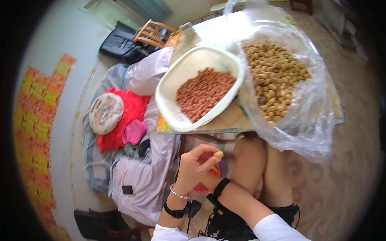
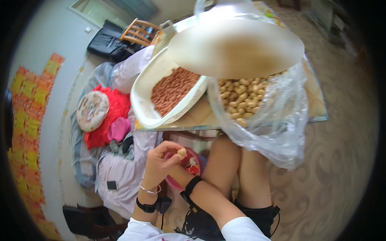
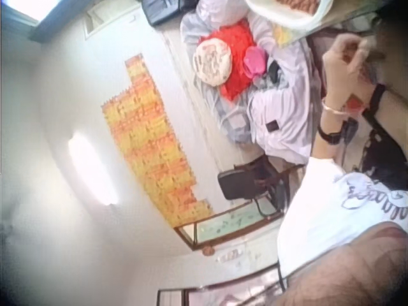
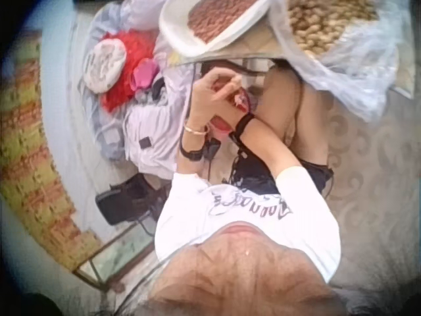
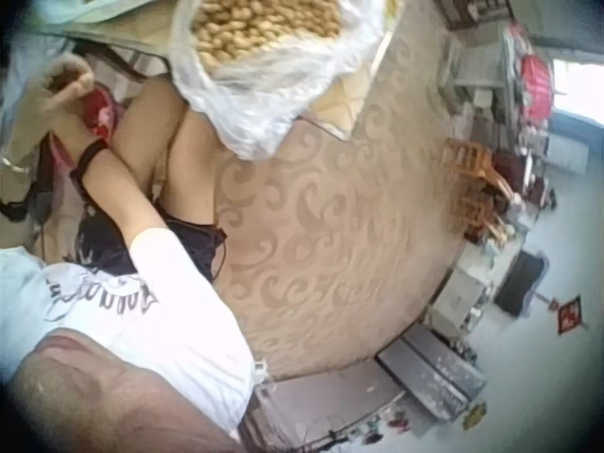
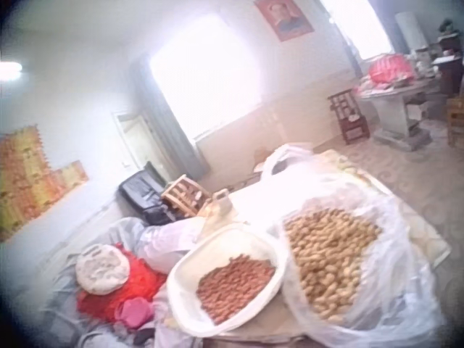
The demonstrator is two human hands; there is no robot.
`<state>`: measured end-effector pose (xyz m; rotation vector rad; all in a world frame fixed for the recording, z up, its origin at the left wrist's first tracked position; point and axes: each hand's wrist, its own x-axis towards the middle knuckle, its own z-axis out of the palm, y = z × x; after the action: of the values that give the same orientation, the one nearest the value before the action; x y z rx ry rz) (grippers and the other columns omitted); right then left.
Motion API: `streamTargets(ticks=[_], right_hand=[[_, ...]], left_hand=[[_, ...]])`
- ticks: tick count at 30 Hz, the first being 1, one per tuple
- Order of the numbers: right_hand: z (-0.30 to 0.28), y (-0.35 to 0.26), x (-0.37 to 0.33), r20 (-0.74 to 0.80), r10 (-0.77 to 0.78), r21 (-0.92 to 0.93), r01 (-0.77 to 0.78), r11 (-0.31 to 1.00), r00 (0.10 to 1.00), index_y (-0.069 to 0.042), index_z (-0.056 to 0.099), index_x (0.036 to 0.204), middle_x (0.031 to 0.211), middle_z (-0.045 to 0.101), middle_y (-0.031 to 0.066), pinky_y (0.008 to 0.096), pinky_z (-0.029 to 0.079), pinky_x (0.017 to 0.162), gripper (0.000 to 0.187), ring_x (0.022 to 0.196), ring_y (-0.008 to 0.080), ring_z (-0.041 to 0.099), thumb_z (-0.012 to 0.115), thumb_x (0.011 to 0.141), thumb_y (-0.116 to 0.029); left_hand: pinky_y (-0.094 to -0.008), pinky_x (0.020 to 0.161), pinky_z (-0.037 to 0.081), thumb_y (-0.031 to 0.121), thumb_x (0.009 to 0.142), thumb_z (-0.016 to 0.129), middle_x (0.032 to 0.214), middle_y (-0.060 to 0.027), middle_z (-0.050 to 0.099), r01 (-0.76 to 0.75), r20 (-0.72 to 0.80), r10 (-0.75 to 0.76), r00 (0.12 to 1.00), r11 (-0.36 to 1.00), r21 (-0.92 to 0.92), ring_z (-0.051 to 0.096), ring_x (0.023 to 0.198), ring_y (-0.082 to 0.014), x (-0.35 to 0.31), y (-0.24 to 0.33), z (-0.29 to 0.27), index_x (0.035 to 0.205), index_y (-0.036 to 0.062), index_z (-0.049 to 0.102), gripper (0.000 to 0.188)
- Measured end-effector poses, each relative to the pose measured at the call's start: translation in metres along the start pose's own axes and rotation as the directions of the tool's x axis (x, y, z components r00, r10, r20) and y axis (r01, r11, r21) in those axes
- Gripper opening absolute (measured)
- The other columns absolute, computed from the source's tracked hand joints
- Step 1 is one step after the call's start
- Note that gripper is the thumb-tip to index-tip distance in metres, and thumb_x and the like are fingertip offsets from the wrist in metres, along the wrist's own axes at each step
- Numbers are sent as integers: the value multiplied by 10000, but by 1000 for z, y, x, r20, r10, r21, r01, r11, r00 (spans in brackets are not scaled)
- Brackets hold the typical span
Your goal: The person picks up peanuts from a plastic bag and places them into a white basket, then peels individual peanuts and drops the shells into a pink bucket.
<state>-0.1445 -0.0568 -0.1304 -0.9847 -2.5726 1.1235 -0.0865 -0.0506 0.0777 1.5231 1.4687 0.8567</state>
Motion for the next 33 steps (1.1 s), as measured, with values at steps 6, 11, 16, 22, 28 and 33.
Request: streamTargets(ticks=[6, 11, 16, 22, 28, 33], right_hand=[[-8, -2, 16, 11, 5, 233, -8, 972, 1000, -59, 659, 786, 865, 654, 127, 383, 501, 643, 194, 756, 276, 641, 517, 768, -191], [-15, -9, 32, 354, 154, 757, -379, 532, 923, -44, 615, 774, 760, 637, 99, 336, 507, 558, 293, 605, 216, 612, 514, 817, -316], [-17, -13, 27, 458, 52, 849, -454, 272, 888, -38, 599, 829, 711, 616, 75, 279, 506, 515, 315, 580, 151, 591, 503, 851, -337], [-15, -7, 26, 398, 48, 820, -379, 428, 916, -33, 586, 874, 767, 604, 44, 227, 492, 559, 130, 666, 116, 584, 594, 822, -152], [-8, -3, 27, 309, 70, 889, -314, 334, 949, -24, 590, 837, 717, 615, 62, 237, 495, 532, 149, 606, 126, 589, 675, 736, -93], [-15, -2, 27, 349, 25, 882, -337, 330, 937, -23, 589, 834, 765, 628, 74, 225, 495, 551, 135, 651, 114, 602, 657, 755, -108]], left_hand=[[-220, 622, 465, 69, 778, 622, 719, -36, 624, 347, -330, -307, 893, 935, 68, 575, 660, -82, -66, -103, -60, 881, -25, 607, 139], [-277, 604, 471, 68, 741, 626, 711, -103, 637, 545, -583, -244, 775, 726, 420, 600, 617, -163, -97, -164, -82, 852, -8, 613, 135], [-291, 608, 473, 40, 722, 622, 718, -113, 634, 484, -621, -119, 775, 743, 462, 609, 628, -192, -92, -192, -87, 858, 2, 608, 142], [-302, 650, 480, 35, 734, 610, 826, -137, 635, 457, -587, -185, 788, 815, 356, 626, 713, -232, -91, -203, -81, 918, 22, 596, 185], [-274, 657, 478, 17, 735, 609, 803, -107, 642, 422, -640, -227, 734, 891, 168, 617, 681, -183, -91, -202, -78, 879, -1, 616, 145], [-234, 642, 466, 6, 779, 580, 837, -80, 621, 399, -631, -231, 741, 907, 136, 586, 703, -124, -91, -208, -81, 923, -18, 617, 151]])
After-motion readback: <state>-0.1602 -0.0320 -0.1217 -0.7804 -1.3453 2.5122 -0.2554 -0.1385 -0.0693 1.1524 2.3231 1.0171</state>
